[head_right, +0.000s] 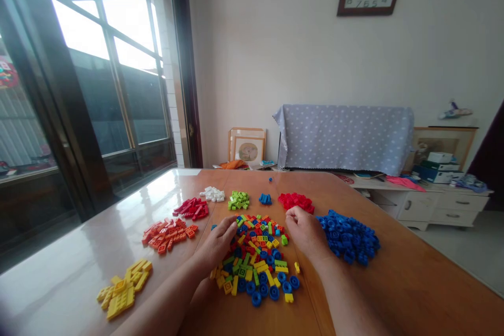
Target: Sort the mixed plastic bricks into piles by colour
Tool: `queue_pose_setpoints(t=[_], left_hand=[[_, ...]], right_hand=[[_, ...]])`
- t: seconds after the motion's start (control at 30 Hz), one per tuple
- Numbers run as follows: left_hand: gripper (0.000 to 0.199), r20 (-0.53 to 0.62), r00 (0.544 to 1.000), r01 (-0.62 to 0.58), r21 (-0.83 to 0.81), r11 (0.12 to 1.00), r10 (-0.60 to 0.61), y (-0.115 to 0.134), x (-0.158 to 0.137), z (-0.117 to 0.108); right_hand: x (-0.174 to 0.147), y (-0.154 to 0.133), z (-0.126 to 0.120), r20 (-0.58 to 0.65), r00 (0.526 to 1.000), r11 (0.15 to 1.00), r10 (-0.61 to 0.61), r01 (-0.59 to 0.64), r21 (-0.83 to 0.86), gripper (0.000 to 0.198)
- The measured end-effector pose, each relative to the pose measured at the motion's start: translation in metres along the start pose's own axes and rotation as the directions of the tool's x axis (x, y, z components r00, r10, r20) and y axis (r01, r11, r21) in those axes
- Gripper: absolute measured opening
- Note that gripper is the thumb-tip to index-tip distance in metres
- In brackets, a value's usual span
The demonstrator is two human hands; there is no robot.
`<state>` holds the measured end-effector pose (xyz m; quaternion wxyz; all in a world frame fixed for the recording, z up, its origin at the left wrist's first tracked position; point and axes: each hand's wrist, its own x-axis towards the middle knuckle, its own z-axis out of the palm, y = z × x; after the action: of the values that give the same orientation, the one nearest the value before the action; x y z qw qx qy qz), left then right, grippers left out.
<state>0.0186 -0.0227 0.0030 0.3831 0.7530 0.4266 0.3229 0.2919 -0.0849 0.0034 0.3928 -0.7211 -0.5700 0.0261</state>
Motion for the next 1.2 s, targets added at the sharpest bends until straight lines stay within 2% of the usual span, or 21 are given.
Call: queue_pose_setpoints(t=[0.2, 0.3, 0.4, 0.5, 0.63, 0.77, 0.93, 1.07, 1.2], left_hand=[[0.045, -0.015, 1.000, 0.004, -0.021, 1.000, -0.005, -0.002, 0.002, 0.000], [0.034, 0.008, 0.999, -0.034, 0.111, 0.993, 0.033, -0.008, 0.004, 0.001], [0.030, 0.077, 0.991, -0.129, 0.250, 0.960, 0.113, -0.009, 0.003, 0.000], [0.029, 0.134, 0.971, -0.231, 0.318, 0.920, 0.198, -0.008, 0.002, 0.001], [0.021, 0.134, 0.967, -0.250, 0.351, 0.902, 0.216, -0.010, 0.002, 0.003], [0.018, 0.068, 0.974, -0.227, 0.309, 0.924, 0.217, -0.012, 0.002, 0.004], [0.020, -0.064, 0.980, -0.177, 0.164, 0.970, 0.190, -0.013, 0.001, 0.004], [0.016, -0.163, 0.954, -0.236, 0.119, 0.964, 0.253, -0.018, 0.001, 0.001], [0.014, -0.244, 0.914, -0.287, 0.179, 0.941, 0.325, -0.023, -0.001, -0.005]], right_hand=[[-0.006, -0.012, 0.000, 0.097, 0.993, 0.998, -0.065, 0.064, 0.017, 0.018], [-0.007, -0.014, -0.001, 0.128, 0.990, 0.998, -0.066, 0.065, 0.018, 0.017], [-0.008, -0.017, -0.002, 0.124, 0.990, 0.998, -0.069, 0.068, 0.013, 0.016], [-0.009, -0.020, -0.001, 0.131, 0.989, 0.997, -0.072, 0.071, 0.011, 0.017], [-0.010, -0.022, 0.000, 0.138, 0.987, 0.996, -0.086, 0.084, 0.021, 0.017], [-0.011, -0.022, 0.003, 0.145, 0.986, 0.996, -0.086, 0.082, 0.035, 0.019], [-0.011, -0.025, 0.003, 0.147, 0.984, 0.994, -0.103, 0.097, 0.049, 0.020], [-0.013, -0.029, 0.003, 0.154, 0.980, 0.992, -0.126, 0.120, 0.048, 0.020], [-0.014, -0.030, 0.004, 0.149, 0.977, 0.988, -0.154, 0.150, 0.039, 0.019]])
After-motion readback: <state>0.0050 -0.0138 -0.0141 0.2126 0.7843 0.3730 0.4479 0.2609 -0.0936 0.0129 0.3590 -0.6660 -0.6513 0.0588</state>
